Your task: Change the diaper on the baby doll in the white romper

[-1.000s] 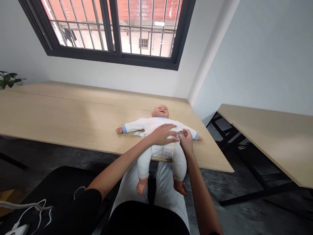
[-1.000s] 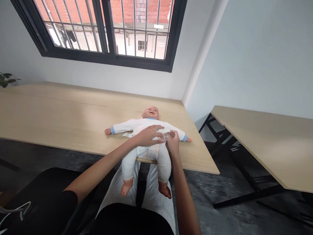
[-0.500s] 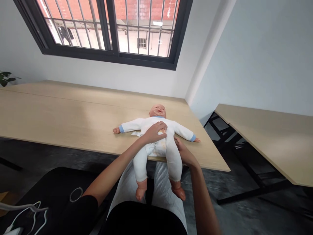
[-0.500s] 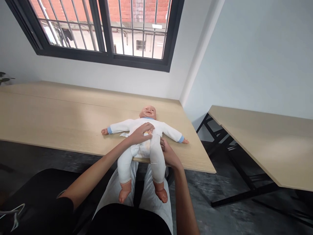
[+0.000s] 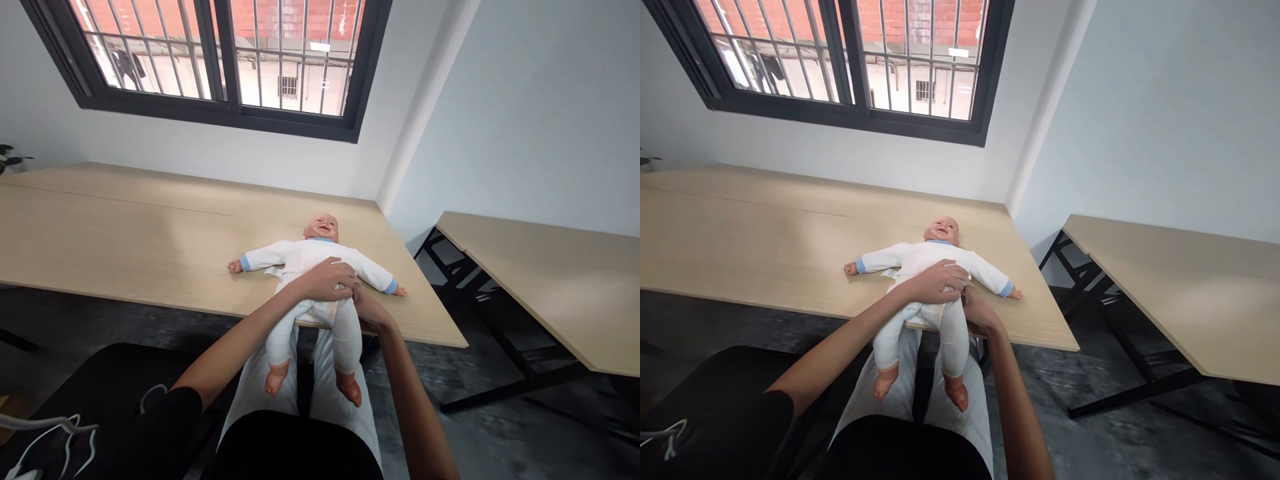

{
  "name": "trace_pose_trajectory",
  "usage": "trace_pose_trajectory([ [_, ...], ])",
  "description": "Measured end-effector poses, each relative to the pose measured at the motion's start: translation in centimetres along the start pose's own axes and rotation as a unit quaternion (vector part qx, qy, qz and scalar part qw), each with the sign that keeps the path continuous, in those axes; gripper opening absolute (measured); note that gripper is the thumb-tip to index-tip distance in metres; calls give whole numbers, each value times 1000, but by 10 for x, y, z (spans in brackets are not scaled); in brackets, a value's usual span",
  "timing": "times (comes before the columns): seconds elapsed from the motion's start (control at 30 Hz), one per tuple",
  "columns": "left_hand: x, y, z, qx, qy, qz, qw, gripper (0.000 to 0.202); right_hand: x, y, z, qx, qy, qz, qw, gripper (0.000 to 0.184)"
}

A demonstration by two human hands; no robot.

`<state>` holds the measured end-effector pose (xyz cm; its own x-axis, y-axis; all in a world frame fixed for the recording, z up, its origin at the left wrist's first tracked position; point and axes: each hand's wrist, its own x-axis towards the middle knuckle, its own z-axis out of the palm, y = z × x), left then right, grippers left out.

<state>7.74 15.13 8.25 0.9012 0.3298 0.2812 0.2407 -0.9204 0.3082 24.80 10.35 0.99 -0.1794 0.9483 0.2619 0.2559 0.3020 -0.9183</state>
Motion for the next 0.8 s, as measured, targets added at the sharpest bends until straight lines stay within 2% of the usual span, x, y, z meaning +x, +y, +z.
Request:
trace_pose_trajectory([
  [0.07,-2,-5,1,-38,43,-10,998,25,-4,-7,6,100,-7,56,993,60],
  [0.13,-6,-13,1,-91,99,-22,991,31,-7,-12,10,160,11,103,982,67],
  [0.2,-10,-20,0,-150,151,-25,977,33,-10,-14,12,145,26,127,981,63],
  [0.27,-13,-26,0,-199,181,-25,963,33,-12,-11,10,87,21,123,988,51],
  [0.4,-15,-29,1,-237,188,-33,953,30,-12,2,3,-65,46,67,995,34],
  [0.47,-14,-28,1,-243,189,-34,951,30,-8,7,2,-136,57,31,989,36],
  [0.53,-13,-27,2,-243,181,-34,952,30,-2,9,3,-175,36,-4,984,38],
  [0.67,-12,-26,1,-218,142,-48,965,33,9,1,3,-180,18,-28,983,30],
  [0.8,-11,-25,2,-206,138,-35,968,34,0,-4,-13,-141,55,26,988,29],
])
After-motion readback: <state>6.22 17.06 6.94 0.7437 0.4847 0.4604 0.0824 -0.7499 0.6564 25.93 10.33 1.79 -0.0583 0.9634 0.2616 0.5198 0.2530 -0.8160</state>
